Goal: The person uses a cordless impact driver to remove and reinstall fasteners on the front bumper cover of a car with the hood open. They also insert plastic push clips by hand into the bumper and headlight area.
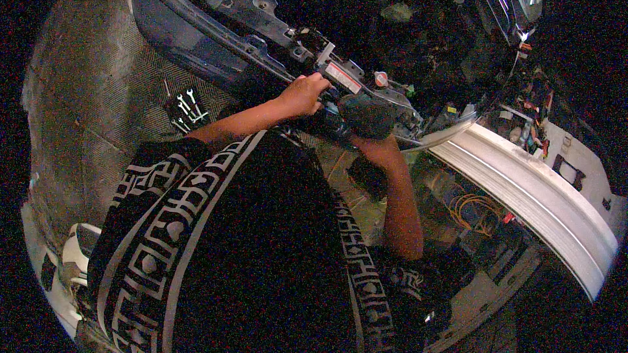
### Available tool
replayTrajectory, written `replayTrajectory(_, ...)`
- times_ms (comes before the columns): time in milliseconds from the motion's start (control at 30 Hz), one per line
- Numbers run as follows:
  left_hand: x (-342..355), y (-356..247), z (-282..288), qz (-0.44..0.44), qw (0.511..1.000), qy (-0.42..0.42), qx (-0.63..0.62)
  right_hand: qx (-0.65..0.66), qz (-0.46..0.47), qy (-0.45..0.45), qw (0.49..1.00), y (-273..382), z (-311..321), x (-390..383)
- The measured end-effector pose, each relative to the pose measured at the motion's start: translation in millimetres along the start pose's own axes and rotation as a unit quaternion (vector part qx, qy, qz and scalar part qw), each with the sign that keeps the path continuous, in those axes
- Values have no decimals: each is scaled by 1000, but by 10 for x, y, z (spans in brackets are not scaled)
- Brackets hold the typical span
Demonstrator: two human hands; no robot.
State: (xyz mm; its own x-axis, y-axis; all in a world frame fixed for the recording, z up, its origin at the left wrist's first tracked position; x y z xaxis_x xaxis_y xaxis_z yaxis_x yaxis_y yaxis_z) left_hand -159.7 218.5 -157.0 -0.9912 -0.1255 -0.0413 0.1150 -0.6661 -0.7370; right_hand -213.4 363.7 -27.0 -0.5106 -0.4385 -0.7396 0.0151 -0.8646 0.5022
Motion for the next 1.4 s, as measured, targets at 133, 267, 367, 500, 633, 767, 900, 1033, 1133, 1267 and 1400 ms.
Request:
replayTrajectory(133, -2, -24, 39, -18, 1000, -20, 1, 10, 12, -12, 1000, 31, 17, -13)
replayTrajectory(267, 8, 4, -15, -5, 1000, -6, 11, -34, 74, 7, 997, 151, 32, 6)
replayTrajectory(367, 10, 18, -38, -10, 1000, -9, 12, -62, 77, 9, 995, 174, 46, 29)
replayTrajectory(500, 19, 22, -54, -14, 1000, -10, 21, -53, 62, 8, 997, 165, 65, 18)
replayTrajectory(633, 14, 8, -49, -6, 1000, 6, 22, -67, 142, 17, 987, 278, 79, 14)
replayTrajectory(767, 10, 1, -43, 12, 999, 26, 23, -65, 69, 9, 995, 116, 119, 93)
replayTrajectory(900, 17, 22, -35, 19, 999, 35, 19, -59, 63, -1, 996, 90, 160, 84)
replayTrajectory(1033, 3, 16, -16, -1, 999, 26, 19, -56, 81, 35, 995, 184, 187, 80)
replayTrajectory(1133, -44, 15, -14, -2, 999, 17, 35, -54, 103, 21, 993, 274, 288, 39)
replayTrajectory(1267, -93, -31, 36, -33, 999, -13, 31, -83, 126, -30, 988, 299, 659, -239)
replayTrajectory(1400, -118, -52, 73, -35, 999, -12, 35, -21, 165, -75, 983, 191, 1402, -524)
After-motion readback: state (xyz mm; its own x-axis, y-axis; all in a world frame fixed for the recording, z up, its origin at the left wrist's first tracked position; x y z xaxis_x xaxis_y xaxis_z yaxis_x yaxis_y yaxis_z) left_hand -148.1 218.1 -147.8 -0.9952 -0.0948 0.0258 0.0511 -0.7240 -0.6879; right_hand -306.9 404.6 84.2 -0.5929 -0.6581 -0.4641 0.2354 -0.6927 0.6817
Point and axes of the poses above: each hand's wrist, its own x-axis towards the middle knuckle, its own z-axis out of the back of the hand, y = z × x, the point moved 8 cm from there along x, towards the middle knuckle, and after that the axes turned 10 degrees about x, right-handed, at the moved point
